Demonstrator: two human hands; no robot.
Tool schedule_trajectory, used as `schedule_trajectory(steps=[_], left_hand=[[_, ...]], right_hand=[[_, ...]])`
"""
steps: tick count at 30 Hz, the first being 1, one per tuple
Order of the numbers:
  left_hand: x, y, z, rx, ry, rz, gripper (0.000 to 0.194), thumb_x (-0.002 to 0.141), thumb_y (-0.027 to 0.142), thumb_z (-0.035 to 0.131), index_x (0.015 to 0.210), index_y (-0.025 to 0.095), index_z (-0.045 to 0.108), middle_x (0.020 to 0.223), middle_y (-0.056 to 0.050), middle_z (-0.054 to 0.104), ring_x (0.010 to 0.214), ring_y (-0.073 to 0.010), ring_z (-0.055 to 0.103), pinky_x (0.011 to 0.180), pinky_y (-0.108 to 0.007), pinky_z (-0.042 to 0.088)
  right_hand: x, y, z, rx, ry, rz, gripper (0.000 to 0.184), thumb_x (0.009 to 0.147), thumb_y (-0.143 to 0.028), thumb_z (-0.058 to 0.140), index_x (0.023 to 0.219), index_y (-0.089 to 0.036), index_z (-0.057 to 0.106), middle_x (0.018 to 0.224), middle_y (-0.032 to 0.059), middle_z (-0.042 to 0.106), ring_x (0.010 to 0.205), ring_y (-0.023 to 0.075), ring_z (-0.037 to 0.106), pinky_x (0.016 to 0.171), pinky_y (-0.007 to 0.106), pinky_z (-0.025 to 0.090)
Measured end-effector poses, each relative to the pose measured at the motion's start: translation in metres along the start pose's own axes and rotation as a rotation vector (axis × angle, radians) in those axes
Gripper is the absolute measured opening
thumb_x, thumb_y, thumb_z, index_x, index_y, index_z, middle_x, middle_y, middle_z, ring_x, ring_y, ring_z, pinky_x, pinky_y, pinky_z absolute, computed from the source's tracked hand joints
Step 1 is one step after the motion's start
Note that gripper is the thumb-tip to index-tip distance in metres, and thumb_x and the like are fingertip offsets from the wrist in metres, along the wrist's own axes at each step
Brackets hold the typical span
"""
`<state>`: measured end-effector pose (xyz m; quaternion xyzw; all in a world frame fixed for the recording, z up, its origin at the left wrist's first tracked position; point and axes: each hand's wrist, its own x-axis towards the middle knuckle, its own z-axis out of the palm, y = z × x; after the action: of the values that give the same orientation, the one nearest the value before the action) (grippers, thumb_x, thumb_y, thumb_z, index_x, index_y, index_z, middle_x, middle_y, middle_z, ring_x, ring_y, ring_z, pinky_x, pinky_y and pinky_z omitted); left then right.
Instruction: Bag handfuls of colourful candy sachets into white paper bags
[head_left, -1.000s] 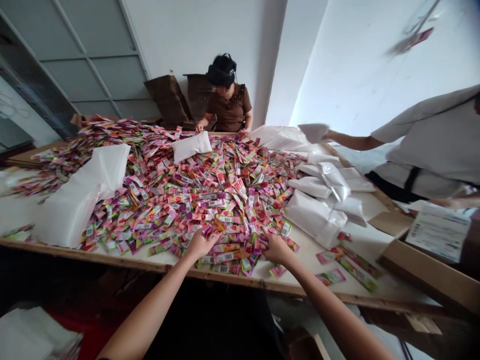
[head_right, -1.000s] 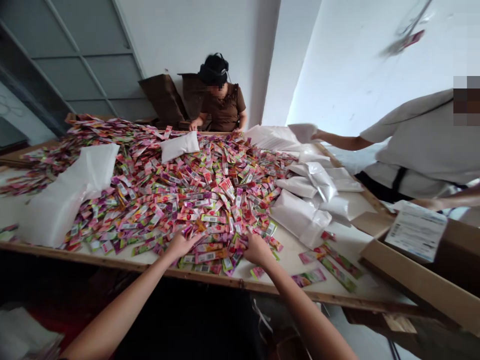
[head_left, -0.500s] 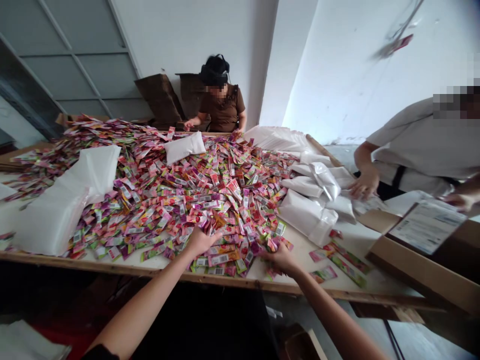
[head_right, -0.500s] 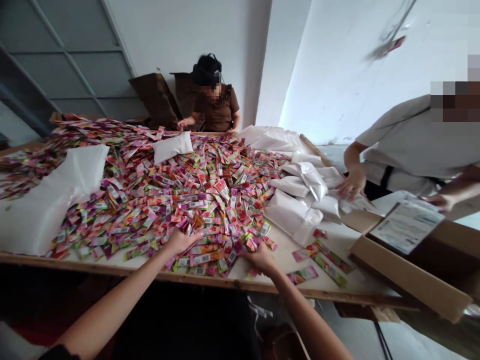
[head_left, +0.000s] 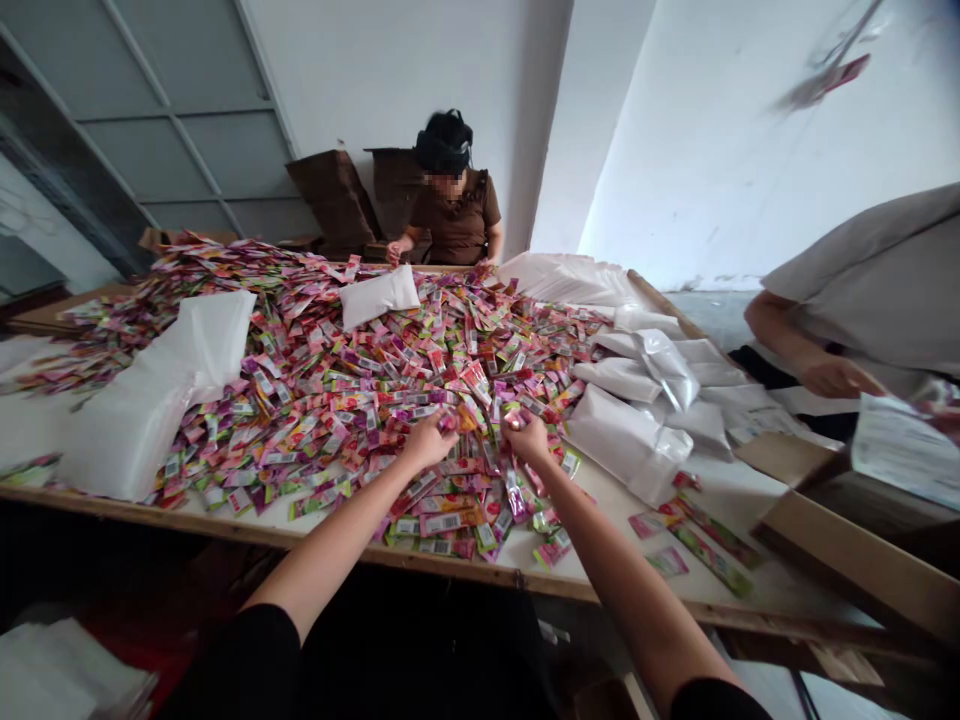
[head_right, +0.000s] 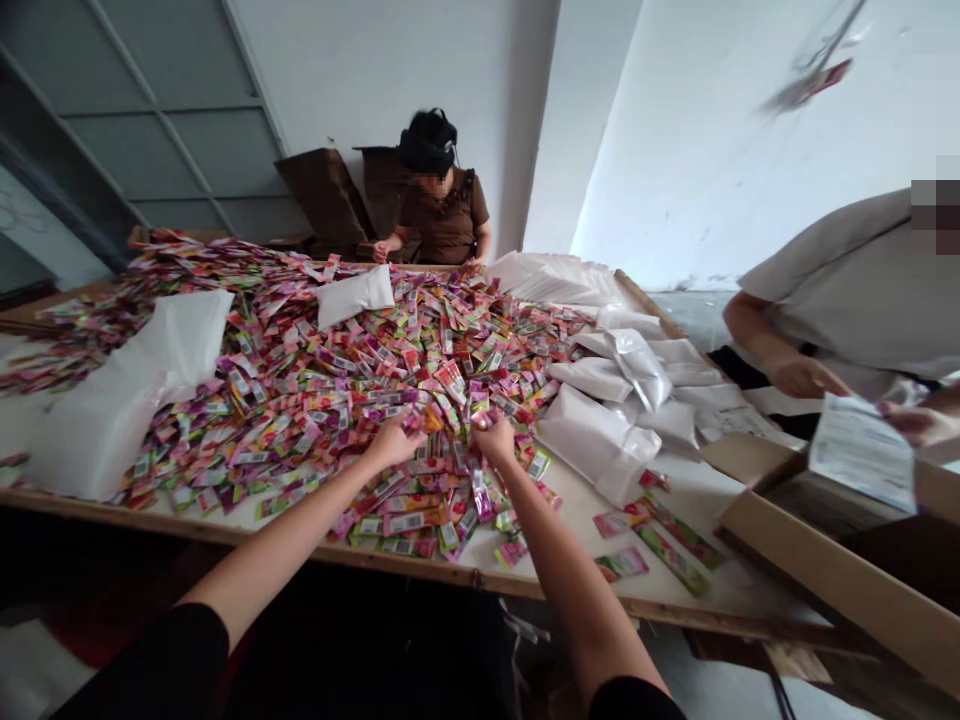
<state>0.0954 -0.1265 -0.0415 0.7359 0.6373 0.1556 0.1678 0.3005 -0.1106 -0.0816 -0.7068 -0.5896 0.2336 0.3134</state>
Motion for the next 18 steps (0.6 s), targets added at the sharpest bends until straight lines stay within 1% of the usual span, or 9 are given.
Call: schedule_trajectory(steps=[3, 5, 7, 10, 11, 13, 14, 16, 18], left_hand=[[-0.012, -0.014, -0.022, -0.162, 0.048, -0.049, 0.037, 0.064, 0.042, 0.066, 0.090, 0.016, 0.061, 0.088, -0.006, 0.067, 0.077, -0.0186, 0.061, 0.069, -0.026, 0.046], [-0.028, -0.025, -0.035, -0.234, 0.068, -0.065, 0.032, 0.062, 0.044, 0.066, 0.078, 0.017, 0.062, 0.076, -0.003, 0.066, 0.068, -0.0174, 0.060, 0.063, -0.025, 0.046], [-0.049, -0.037, -0.046, -0.240, 0.065, -0.072, 0.027, 0.066, 0.045, 0.062, 0.070, 0.018, 0.060, 0.068, -0.001, 0.065, 0.064, -0.0164, 0.059, 0.061, -0.025, 0.045], [-0.079, -0.053, -0.056, -0.225, 0.052, -0.077, 0.026, 0.070, 0.045, 0.056, 0.068, 0.019, 0.060, 0.065, 0.000, 0.064, 0.065, -0.0165, 0.059, 0.065, -0.026, 0.046], [-0.088, -0.057, -0.057, -0.214, 0.054, -0.067, 0.025, 0.071, 0.044, 0.055, 0.069, 0.019, 0.060, 0.066, 0.000, 0.065, 0.067, -0.0168, 0.059, 0.067, -0.026, 0.046], [-0.100, -0.062, -0.055, -0.186, 0.045, -0.068, 0.024, 0.072, 0.042, 0.054, 0.072, 0.020, 0.061, 0.067, -0.001, 0.065, 0.069, -0.0174, 0.060, 0.068, -0.026, 0.046], [-0.104, -0.063, -0.051, -0.167, 0.031, -0.093, 0.025, 0.072, 0.043, 0.053, 0.074, 0.020, 0.061, 0.068, -0.002, 0.066, 0.069, -0.0177, 0.060, 0.067, -0.026, 0.046], [-0.107, -0.061, -0.040, -0.095, -0.010, -0.178, 0.029, 0.070, 0.046, 0.056, 0.079, 0.019, 0.062, 0.074, -0.004, 0.067, 0.071, -0.0195, 0.061, 0.066, -0.027, 0.046], [-0.103, -0.057, -0.025, 0.045, -0.054, -0.264, 0.038, 0.062, 0.048, 0.064, 0.086, 0.019, 0.063, 0.085, -0.008, 0.068, 0.080, -0.0238, 0.062, 0.069, -0.029, 0.046]], right_hand=[[0.000, 0.009, -0.024, 0.108, 0.058, -0.014, 0.023, 0.069, -0.033, 0.051, 0.083, -0.015, 0.055, 0.068, 0.0022, 0.061, 0.060, 0.0146, 0.057, 0.053, 0.021, 0.042], [-0.004, 0.015, -0.035, 0.193, 0.027, -0.009, 0.022, 0.064, -0.031, 0.055, 0.081, -0.016, 0.055, 0.060, -0.0011, 0.058, 0.052, 0.0128, 0.054, 0.049, 0.020, 0.041], [-0.011, 0.022, -0.045, 0.284, -0.031, 0.054, 0.029, 0.058, -0.026, 0.059, 0.086, -0.017, 0.053, 0.053, -0.0048, 0.054, 0.044, 0.0110, 0.051, 0.043, 0.020, 0.039], [-0.028, 0.032, -0.062, 0.495, -0.002, 0.177, 0.042, 0.053, -0.021, 0.065, 0.092, -0.017, 0.050, 0.050, -0.0075, 0.052, 0.038, 0.0105, 0.047, 0.037, 0.020, 0.037], [-0.036, 0.035, -0.068, 0.565, 0.020, 0.199, 0.040, 0.053, -0.024, 0.067, 0.089, -0.017, 0.050, 0.049, -0.0066, 0.053, 0.038, 0.0109, 0.048, 0.037, 0.021, 0.037], [-0.052, 0.037, -0.076, 0.627, -0.030, 0.209, 0.029, 0.058, -0.034, 0.067, 0.076, -0.017, 0.050, 0.050, -0.0021, 0.055, 0.039, 0.0122, 0.049, 0.037, 0.023, 0.038], [-0.061, 0.037, -0.077, 0.590, -0.088, 0.206, 0.027, 0.063, -0.039, 0.064, 0.070, -0.017, 0.049, 0.050, 0.0005, 0.057, 0.039, 0.0130, 0.049, 0.038, 0.024, 0.038], [-0.077, 0.033, -0.068, 0.350, -0.168, 0.189, 0.025, 0.068, -0.040, 0.058, 0.067, -0.017, 0.050, 0.055, 0.0052, 0.060, 0.044, 0.0161, 0.054, 0.042, 0.026, 0.040], [-0.090, 0.027, -0.048, -0.015, -0.131, 0.162, 0.023, 0.069, -0.038, 0.057, 0.075, -0.016, 0.052, 0.068, 0.0109, 0.064, 0.060, 0.0221, 0.060, 0.052, 0.030, 0.043]])
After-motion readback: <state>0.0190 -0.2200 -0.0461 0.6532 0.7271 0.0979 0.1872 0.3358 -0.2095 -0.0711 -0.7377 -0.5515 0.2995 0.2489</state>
